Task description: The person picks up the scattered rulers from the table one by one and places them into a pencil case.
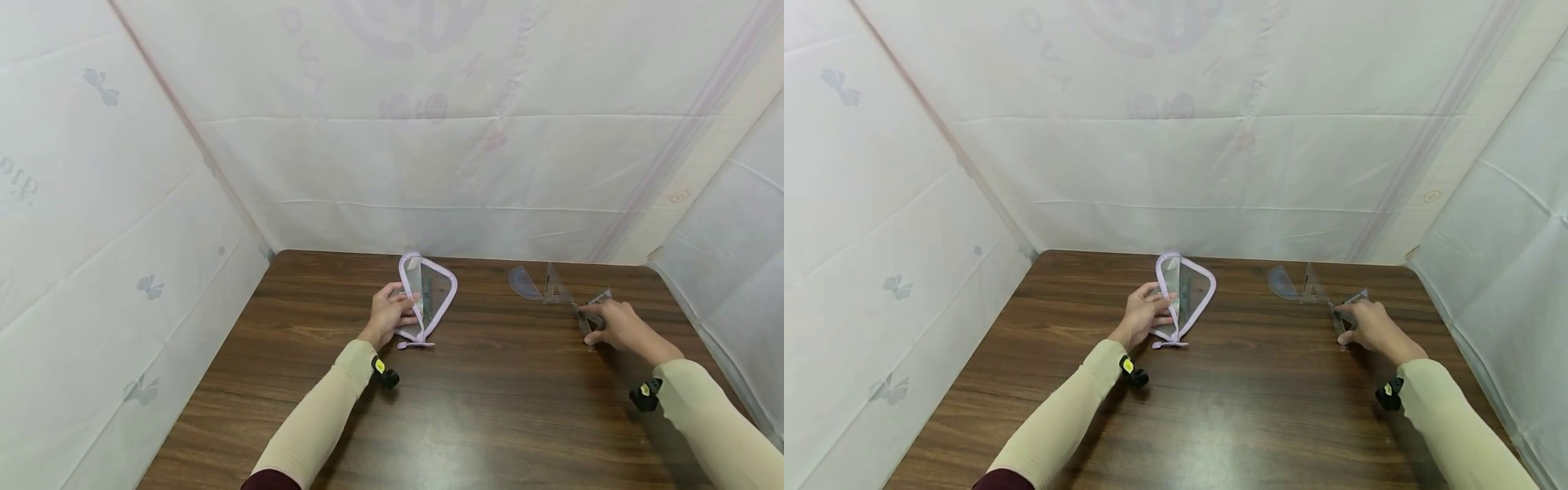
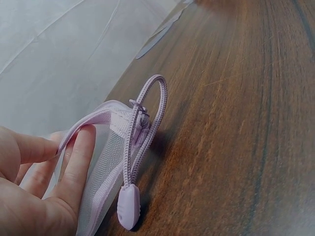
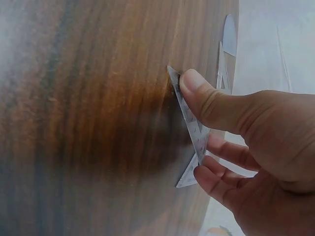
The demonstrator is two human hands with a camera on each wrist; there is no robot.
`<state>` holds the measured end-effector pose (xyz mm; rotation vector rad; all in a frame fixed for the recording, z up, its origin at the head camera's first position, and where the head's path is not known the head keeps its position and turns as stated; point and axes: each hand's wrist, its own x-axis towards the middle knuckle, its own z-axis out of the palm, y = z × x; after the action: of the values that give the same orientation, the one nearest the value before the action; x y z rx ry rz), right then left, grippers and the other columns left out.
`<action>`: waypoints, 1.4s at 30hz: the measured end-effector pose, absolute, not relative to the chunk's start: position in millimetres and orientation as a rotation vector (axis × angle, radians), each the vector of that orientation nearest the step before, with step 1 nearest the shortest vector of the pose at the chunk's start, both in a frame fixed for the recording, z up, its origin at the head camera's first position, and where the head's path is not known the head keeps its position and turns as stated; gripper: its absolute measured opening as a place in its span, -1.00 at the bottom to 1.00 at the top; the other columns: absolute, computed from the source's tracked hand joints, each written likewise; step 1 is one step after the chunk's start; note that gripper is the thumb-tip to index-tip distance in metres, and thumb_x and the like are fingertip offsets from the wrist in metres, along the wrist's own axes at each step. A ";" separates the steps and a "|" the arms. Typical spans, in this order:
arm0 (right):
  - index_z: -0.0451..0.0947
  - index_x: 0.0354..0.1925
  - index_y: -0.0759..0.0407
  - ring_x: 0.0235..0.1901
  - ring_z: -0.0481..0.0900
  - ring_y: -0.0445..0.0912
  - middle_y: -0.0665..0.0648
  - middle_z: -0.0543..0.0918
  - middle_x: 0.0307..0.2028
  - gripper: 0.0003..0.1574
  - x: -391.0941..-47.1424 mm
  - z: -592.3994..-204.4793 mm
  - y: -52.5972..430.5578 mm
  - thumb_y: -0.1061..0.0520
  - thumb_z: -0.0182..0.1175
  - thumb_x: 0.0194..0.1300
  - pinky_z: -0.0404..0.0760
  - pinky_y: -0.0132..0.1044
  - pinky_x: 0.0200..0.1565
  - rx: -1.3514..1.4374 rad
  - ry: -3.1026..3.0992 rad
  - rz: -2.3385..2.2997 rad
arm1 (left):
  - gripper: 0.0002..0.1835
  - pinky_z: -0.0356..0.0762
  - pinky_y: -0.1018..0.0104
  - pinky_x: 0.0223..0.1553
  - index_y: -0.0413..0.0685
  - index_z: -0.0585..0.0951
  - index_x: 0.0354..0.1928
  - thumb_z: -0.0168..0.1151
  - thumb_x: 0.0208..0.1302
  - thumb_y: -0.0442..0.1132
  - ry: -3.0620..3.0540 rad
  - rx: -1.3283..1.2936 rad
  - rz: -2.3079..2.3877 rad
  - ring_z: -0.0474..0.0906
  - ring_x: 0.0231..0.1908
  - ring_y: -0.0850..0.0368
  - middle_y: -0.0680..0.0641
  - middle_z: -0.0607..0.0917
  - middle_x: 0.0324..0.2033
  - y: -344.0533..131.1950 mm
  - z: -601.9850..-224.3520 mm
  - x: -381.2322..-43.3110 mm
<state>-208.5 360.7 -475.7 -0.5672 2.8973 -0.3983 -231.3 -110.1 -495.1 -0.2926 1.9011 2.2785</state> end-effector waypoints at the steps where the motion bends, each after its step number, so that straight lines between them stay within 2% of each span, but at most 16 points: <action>1: 0.51 0.20 0.54 0.06 0.51 0.50 0.51 0.66 0.01 -0.12 -209.6 -474.9 360.6 0.08 0.59 0.05 0.30 0.59 0.12 -0.556 2.889 -0.394 | -0.56 0.81 0.05 -0.31 -0.25 0.49 0.23 0.32 0.34 -0.50 1.901 -0.287 2.279 0.66 -0.43 0.09 -0.16 0.78 -0.11 -110.2 -495.2 -231.6; 11: 0.47 0.25 0.51 0.17 0.29 0.66 0.62 0.50 0.18 -0.07 -215.1 -465.0 358.8 0.02 0.58 0.07 0.42 0.55 0.08 -0.421 2.806 -0.416 | -0.53 0.80 -0.03 -0.21 -0.24 0.48 0.26 0.33 0.35 -0.47 1.907 -0.263 2.276 0.68 -0.41 0.08 -0.27 0.74 0.03 -110.5 -494.2 -232.9; 17: 0.46 0.24 0.55 0.13 0.40 0.60 0.67 0.49 0.15 -0.19 -215.6 -456.6 358.6 0.20 0.54 0.13 0.60 0.39 -0.01 -0.420 2.755 -0.456 | -0.53 0.81 0.01 -0.25 -0.23 0.48 0.25 0.35 0.35 -0.44 1.915 -0.271 2.275 0.69 -0.41 0.08 -0.25 0.75 -0.01 -110.2 -493.1 -232.6; 19: 0.47 0.21 0.57 0.05 0.51 0.53 0.64 0.56 0.04 -0.25 -215.3 -453.6 359.8 0.29 0.51 0.13 0.67 0.28 -0.08 -0.447 2.741 -0.477 | -0.53 0.81 0.05 -0.28 -0.21 0.48 0.25 0.36 0.35 -0.43 1.919 -0.280 2.271 0.66 -0.41 0.10 -0.23 0.75 -0.03 -110.2 -493.8 -232.4; 21: 0.46 0.20 0.59 -0.17 0.61 0.36 0.50 0.63 -0.16 -0.31 -215.1 -452.0 361.1 0.37 0.46 0.15 0.71 0.10 -0.22 -0.478 2.727 -0.504 | -0.53 0.81 0.08 -0.30 -0.21 0.48 0.26 0.35 0.35 -0.44 1.914 -0.285 2.270 0.65 -0.41 0.10 -0.24 0.74 -0.02 -110.4 -494.5 -232.4; 24: 0.45 0.18 0.62 -0.41 0.48 0.03 0.18 0.54 -0.39 -0.38 -214.0 -451.8 363.6 0.44 0.39 0.18 0.53 -0.18 -0.40 -0.510 2.709 -0.556 | -0.52 0.81 0.11 -0.32 -0.22 0.47 0.27 0.33 0.35 -0.48 1.905 -0.282 2.269 0.65 -0.40 0.09 -0.27 0.73 0.02 -110.8 -495.3 -232.3; 26: 0.45 0.20 0.62 -0.49 0.34 -0.08 0.07 0.43 -0.47 -0.40 -213.1 -452.6 364.8 0.46 0.34 0.21 0.37 -0.26 -0.44 -0.500 2.694 -0.594 | -0.52 0.81 0.11 -0.32 -0.23 0.47 0.27 0.32 0.35 -0.49 1.899 -0.277 2.270 0.64 -0.40 0.09 -0.27 0.73 0.03 -110.9 -495.5 -232.4; 30: 0.47 0.19 0.59 -0.46 0.34 -0.08 0.05 0.42 -0.46 -0.42 -212.5 -453.7 367.3 0.45 0.34 0.21 0.36 -0.26 -0.43 -0.485 2.702 -0.609 | -0.55 0.81 0.13 -0.33 -0.22 0.48 0.25 0.31 0.35 -0.49 1.906 -0.271 2.265 0.64 -0.41 0.10 -0.27 0.73 0.02 -110.9 -494.3 -231.4; 38: 0.57 0.10 0.52 -0.29 0.60 0.07 0.14 0.66 -0.32 -0.46 -216.2 -456.2 372.8 0.42 0.41 0.14 0.65 -0.07 -0.32 -0.502 2.758 -0.558 | -0.57 0.81 0.12 -0.34 -0.24 0.49 0.23 0.31 0.36 -0.49 1.915 -0.266 2.275 0.66 -0.41 0.08 -0.24 0.76 -0.04 -111.1 -493.2 -228.8; 42: 0.60 0.08 0.51 -0.32 0.63 0.02 0.11 0.69 -0.34 -0.51 -215.5 -457.9 374.3 0.40 0.40 0.16 0.66 -0.12 -0.36 -0.530 2.779 -0.586 | -0.57 0.81 0.11 -0.34 -0.23 0.50 0.23 0.30 0.35 -0.50 1.912 -0.269 2.274 0.66 -0.42 0.10 -0.22 0.76 -0.06 -112.0 -493.7 -227.5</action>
<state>-215.5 374.3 -457.9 -0.5300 2.7785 -0.5863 -227.5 -112.0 -493.7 -0.2686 1.9123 2.2744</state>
